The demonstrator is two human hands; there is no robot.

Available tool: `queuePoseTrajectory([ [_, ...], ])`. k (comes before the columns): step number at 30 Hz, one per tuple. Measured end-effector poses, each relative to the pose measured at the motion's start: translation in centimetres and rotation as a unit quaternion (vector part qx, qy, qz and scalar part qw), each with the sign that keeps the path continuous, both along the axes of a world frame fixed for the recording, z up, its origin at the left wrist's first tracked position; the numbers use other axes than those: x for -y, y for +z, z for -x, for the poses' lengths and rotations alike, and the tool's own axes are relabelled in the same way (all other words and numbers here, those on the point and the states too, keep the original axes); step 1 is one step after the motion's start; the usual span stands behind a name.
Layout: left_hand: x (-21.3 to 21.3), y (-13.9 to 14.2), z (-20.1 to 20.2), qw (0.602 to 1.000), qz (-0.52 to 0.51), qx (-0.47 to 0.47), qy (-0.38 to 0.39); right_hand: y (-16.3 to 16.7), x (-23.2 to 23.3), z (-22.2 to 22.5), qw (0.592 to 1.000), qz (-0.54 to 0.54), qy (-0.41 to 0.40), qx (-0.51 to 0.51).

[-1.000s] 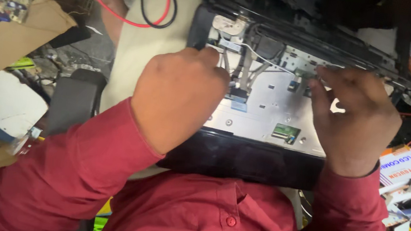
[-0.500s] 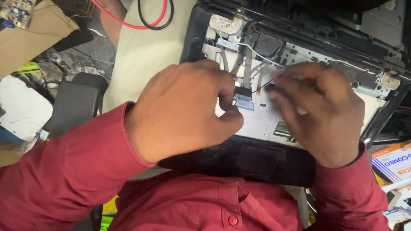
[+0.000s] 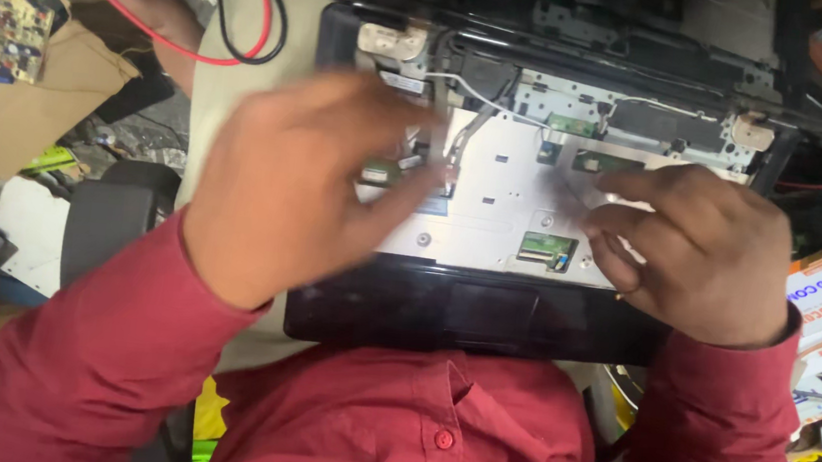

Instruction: The person uses a soldering iron to solder wires to a circuit board inside a disassembled laptop. They then apply electrical tape to insulate the soldered connections and reposition the laptop's bottom cover over the motherboard.

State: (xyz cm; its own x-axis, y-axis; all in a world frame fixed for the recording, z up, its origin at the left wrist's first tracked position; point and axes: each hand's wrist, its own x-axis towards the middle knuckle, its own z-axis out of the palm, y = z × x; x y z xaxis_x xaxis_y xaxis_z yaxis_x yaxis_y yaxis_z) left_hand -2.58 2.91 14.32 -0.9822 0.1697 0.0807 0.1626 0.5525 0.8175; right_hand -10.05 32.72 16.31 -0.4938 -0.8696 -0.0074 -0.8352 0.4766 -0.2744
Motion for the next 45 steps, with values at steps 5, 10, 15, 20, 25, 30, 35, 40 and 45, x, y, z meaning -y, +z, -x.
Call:
queuePoseTrajectory([
  [5, -1.5, -0.4, 1.1, 0.981, 0.14, -0.121, 0.058, -0.4, -1.7, -0.8, 0.996, 0.08, -0.002, -0.049],
  [10, -2.3, -0.6, 1.8, 0.956, 0.243, -0.161, 0.034, -1.7, -3.8, -0.5, 0.984, 0.131, -0.081, -0.094],
  [15, -4.1, 0.3, 1.9, 0.961, 0.186, -0.203, 0.037, -3.7, -6.0, -0.8, 0.968, 0.15, -0.177, -0.09],
  [20, -6.9, 0.7, 2.8, 0.955, 0.167, -0.244, 0.027, -4.3, -7.5, -0.8, 0.957, 0.176, -0.208, -0.101],
  [25, -10.2, 0.9, 4.2, 0.939, 0.179, -0.293, 0.023, -3.7, -8.5, -1.0, 0.948, 0.181, -0.243, -0.095],
  [30, -12.6, 1.1, 6.1, 0.905, 0.257, -0.338, 0.011, -3.7, -8.9, -1.0, 0.938, 0.194, -0.265, -0.112],
  [35, -12.8, 1.2, 5.6, 0.904, 0.243, -0.352, 0.0, -2.8, -8.3, -0.8, 0.939, 0.21, -0.253, -0.101],
  [40, -13.6, 0.8, 5.1, 0.951, 0.145, -0.273, -0.017, -4.3, -5.5, -0.3, 0.799, 0.33, -0.28, 0.417],
  [45, -14.1, -0.1, 6.3, 0.988, 0.014, -0.151, 0.011, -7.6, -4.0, 0.3, 0.846, 0.302, -0.269, 0.347],
])
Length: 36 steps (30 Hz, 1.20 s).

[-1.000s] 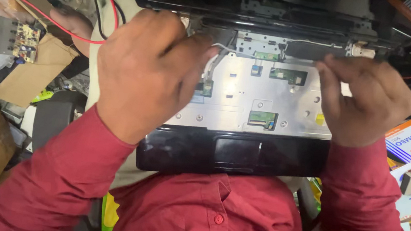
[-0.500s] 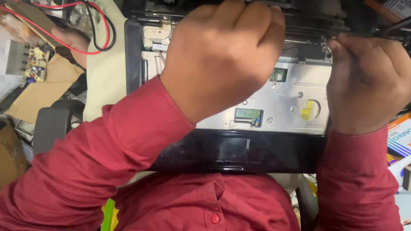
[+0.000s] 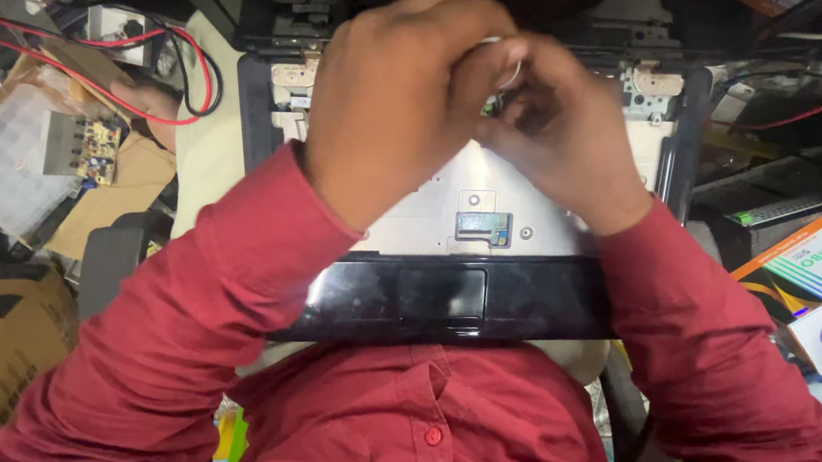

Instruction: The person uses a soldering iron to solder wires to a circuit board inside a disassembled laptop. They then apply electrical tape to insulate the soldered connections and reposition the laptop's bottom cover over the motherboard.

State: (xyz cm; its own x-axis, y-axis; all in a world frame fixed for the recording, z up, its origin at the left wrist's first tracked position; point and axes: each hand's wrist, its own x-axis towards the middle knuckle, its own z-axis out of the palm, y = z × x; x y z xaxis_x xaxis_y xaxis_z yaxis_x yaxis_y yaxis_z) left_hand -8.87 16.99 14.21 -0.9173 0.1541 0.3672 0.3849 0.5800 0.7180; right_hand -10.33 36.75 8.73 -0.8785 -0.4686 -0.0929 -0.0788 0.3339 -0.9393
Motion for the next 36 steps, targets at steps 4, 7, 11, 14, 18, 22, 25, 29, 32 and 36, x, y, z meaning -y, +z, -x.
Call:
queuePoseTrajectory([
  [4, 0.4, -0.7, 0.0, 0.947, -0.149, 0.281, -0.042, -0.8, -0.3, 0.6, 0.981, -0.033, 0.09, -0.166],
  [7, 0.6, -0.8, -0.3, 0.907, -0.307, 0.278, -0.071, -0.6, -0.3, 0.7, 0.988, -0.077, 0.046, -0.126],
  [11, 1.4, -0.3, -1.0, 0.969, -0.172, 0.179, 0.007, -0.4, -1.0, 1.0, 0.993, -0.071, -0.018, -0.092],
  [14, 1.7, -0.3, -1.7, 0.989, -0.032, 0.139, 0.043, -0.3, -2.0, 1.2, 0.997, -0.02, -0.056, -0.041],
  [18, 1.2, -1.8, -2.7, 0.978, 0.205, 0.047, 0.005, 0.3, -3.3, 1.3, 0.995, 0.005, -0.094, 0.018],
  [22, 1.2, -3.6, -3.4, 0.966, 0.256, 0.035, -0.026, 1.0, -3.9, 1.2, 0.989, 0.064, -0.115, 0.069],
  [25, 1.6, -4.3, -3.5, 0.972, 0.232, 0.028, -0.02, 1.1, -4.2, 1.4, 0.983, 0.1, -0.122, 0.092],
  [29, 1.7, -4.9, -3.0, 0.975, 0.223, 0.01, 0.003, 1.0, -5.0, 2.0, 0.972, 0.158, -0.112, 0.134],
  [32, 1.8, -5.2, -2.9, 0.977, 0.211, 0.014, 0.003, 1.0, -5.6, 2.3, 0.971, 0.15, -0.105, 0.154],
  [36, 1.8, -5.4, -3.0, 0.979, 0.201, 0.018, -0.002, 1.0, -5.8, 2.7, 0.942, 0.215, -0.099, 0.237],
])
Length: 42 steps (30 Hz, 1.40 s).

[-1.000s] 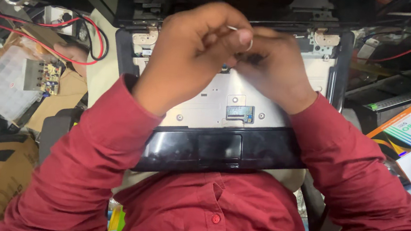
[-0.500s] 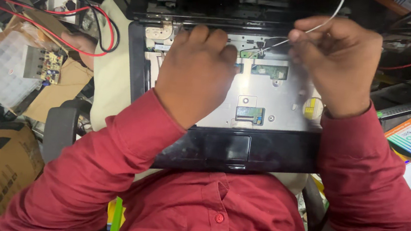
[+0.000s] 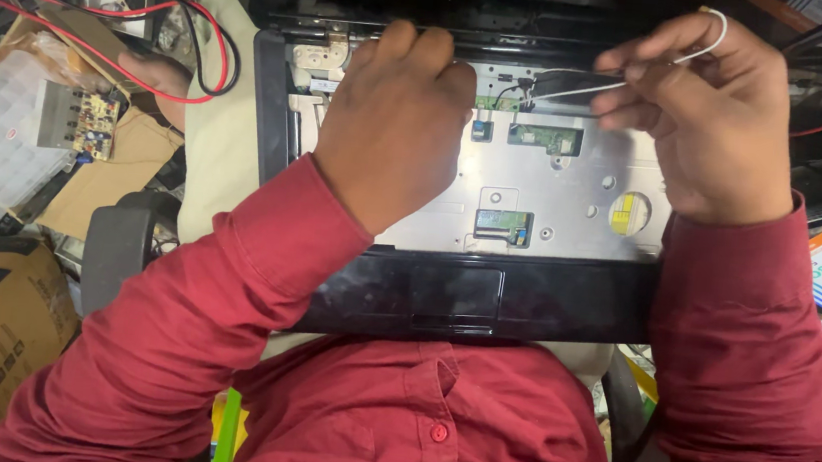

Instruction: The person uses a soldering iron to solder wires to a circuit board inside a disassembled laptop. They then apply electrical tape to insulate the soldered connections and reposition the laptop's bottom cover over the motherboard.

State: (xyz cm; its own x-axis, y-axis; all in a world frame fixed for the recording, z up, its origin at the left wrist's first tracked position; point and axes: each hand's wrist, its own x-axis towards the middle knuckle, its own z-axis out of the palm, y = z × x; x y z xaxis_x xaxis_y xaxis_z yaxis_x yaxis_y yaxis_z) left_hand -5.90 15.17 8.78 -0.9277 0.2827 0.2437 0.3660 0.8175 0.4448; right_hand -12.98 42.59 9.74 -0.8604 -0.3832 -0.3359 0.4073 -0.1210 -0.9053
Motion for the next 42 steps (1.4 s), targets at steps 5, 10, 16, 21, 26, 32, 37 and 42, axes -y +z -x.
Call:
queuePoseTrajectory([
  [5, -0.1, 0.1, 0.2, 1.0, 0.025, 0.004, -0.003, 0.2, 0.1, -0.1, 0.995, 0.08, 0.051, 0.019],
  [10, -0.2, 0.3, 0.4, 0.999, -0.017, -0.031, -0.015, 0.5, 0.3, -0.6, 0.996, 0.054, 0.065, -0.037],
  [16, -0.5, -0.2, 0.8, 0.999, 0.009, -0.036, -0.017, 0.9, 1.8, -1.1, 0.993, 0.006, 0.056, -0.101],
  [21, -0.8, -0.4, 0.8, 0.999, 0.015, -0.035, -0.022, 1.5, 3.2, -1.7, 0.987, -0.076, 0.035, -0.14],
  [26, -1.6, -0.7, 1.0, 0.999, -0.042, -0.012, -0.019, 2.0, 3.6, -1.4, 0.982, -0.101, -0.051, -0.153],
  [32, -2.8, -1.0, 1.5, 0.993, -0.102, 0.052, -0.008, 2.0, 3.5, -0.9, 0.971, -0.127, -0.088, -0.182],
  [37, -3.2, -1.1, 2.2, 0.987, -0.15, 0.058, -0.014, 1.9, 3.3, -1.1, 0.965, -0.138, -0.096, -0.204],
  [42, -3.6, -1.1, 3.0, 0.972, -0.215, 0.093, -0.015, 1.7, 2.8, -1.3, 0.951, -0.157, -0.1, -0.247],
])
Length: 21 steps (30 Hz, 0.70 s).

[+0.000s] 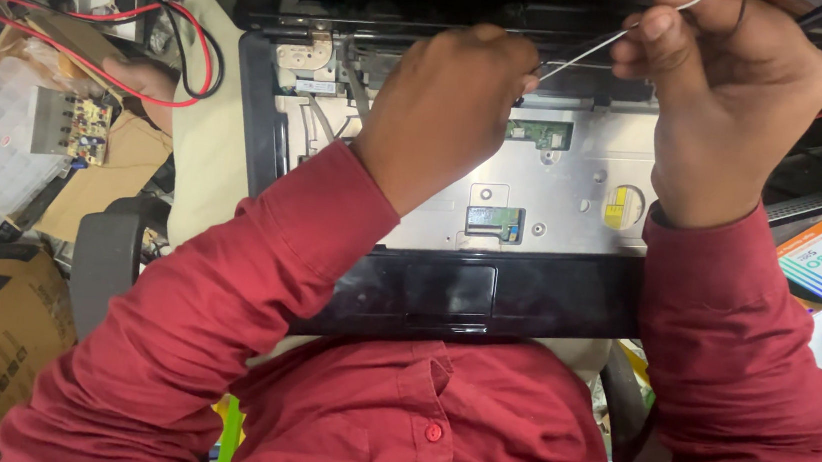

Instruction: The person uses a soldering iron to solder wires to a circuit board inside a disassembled laptop. They then apply electrical tape to insulate the soldered connections and reposition the laptop's bottom cover over the motherboard.

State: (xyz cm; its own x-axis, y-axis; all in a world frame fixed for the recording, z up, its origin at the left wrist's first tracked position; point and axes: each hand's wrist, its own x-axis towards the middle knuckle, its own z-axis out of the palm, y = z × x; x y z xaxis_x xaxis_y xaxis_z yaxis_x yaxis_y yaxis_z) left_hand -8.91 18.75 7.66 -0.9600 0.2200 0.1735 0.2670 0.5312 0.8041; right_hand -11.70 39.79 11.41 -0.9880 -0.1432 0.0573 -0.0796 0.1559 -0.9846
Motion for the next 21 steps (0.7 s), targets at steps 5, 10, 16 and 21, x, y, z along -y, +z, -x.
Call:
queuePoseTrajectory([
  [5, 0.1, 0.5, 0.6, 0.999, -0.043, -0.002, -0.008, -0.2, -0.6, -0.1, 0.999, 0.006, 0.007, -0.03],
  [10, 0.7, 1.1, 1.0, 0.999, 0.009, 0.023, -0.043, -0.2, -0.9, -0.1, 0.999, 0.016, 0.011, -0.041],
  [16, 0.4, 1.5, 1.0, 0.999, 0.022, 0.03, -0.031, -0.2, -1.3, 0.1, 0.998, 0.025, 0.06, -0.02],
  [21, 0.3, 1.5, 0.3, 0.999, 0.027, -0.018, -0.026, -1.1, -0.4, 0.6, 0.985, -0.072, 0.159, -0.001],
])
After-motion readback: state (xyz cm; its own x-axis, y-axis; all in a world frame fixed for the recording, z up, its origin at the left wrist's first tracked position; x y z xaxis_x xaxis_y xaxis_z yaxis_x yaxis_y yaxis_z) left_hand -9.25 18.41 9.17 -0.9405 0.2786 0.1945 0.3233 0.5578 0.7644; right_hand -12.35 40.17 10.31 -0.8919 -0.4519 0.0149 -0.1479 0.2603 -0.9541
